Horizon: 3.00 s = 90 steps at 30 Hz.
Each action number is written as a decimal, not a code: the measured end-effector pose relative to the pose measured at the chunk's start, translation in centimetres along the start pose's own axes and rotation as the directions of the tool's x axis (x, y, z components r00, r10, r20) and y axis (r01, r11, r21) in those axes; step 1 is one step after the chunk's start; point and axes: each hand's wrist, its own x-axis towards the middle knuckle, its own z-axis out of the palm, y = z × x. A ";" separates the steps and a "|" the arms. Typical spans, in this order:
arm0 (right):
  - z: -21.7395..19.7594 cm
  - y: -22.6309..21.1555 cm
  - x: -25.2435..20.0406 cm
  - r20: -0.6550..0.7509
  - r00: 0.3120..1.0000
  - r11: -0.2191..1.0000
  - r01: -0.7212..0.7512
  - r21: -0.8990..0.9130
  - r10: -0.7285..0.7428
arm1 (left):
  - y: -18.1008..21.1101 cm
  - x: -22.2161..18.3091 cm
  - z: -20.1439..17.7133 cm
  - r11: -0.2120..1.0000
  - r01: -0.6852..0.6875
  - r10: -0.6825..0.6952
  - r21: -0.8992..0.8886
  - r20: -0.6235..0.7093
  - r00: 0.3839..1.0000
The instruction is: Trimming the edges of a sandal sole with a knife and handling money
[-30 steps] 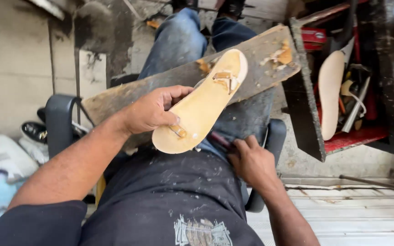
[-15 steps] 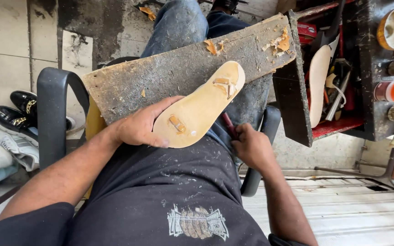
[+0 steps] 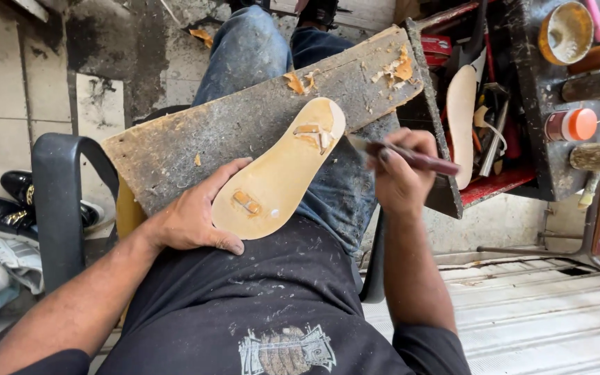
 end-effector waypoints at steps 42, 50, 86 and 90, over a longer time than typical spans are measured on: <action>8.3 1.4 2.6 0.463 0.884 0.788 0.332 -0.519 -0.067 | -0.9 -0.5 2.0 0.988 -0.093 0.116 0.123 -0.192 0.975; 5.3 2.2 0.1 0.424 0.896 0.723 0.379 -0.578 -0.130 | -1.2 -0.8 2.4 0.987 -0.142 0.158 0.079 -0.243 0.957; 8.3 1.8 -1.5 0.434 0.882 0.666 0.435 -0.605 -0.183 | -1.0 -0.9 2.2 0.977 -0.163 0.189 0.134 -0.215 0.958; 8.2 1.5 0.1 0.432 0.878 0.602 0.463 -0.651 -0.207 | -1.1 -0.5 2.2 0.979 -0.149 0.177 0.136 -0.219 0.960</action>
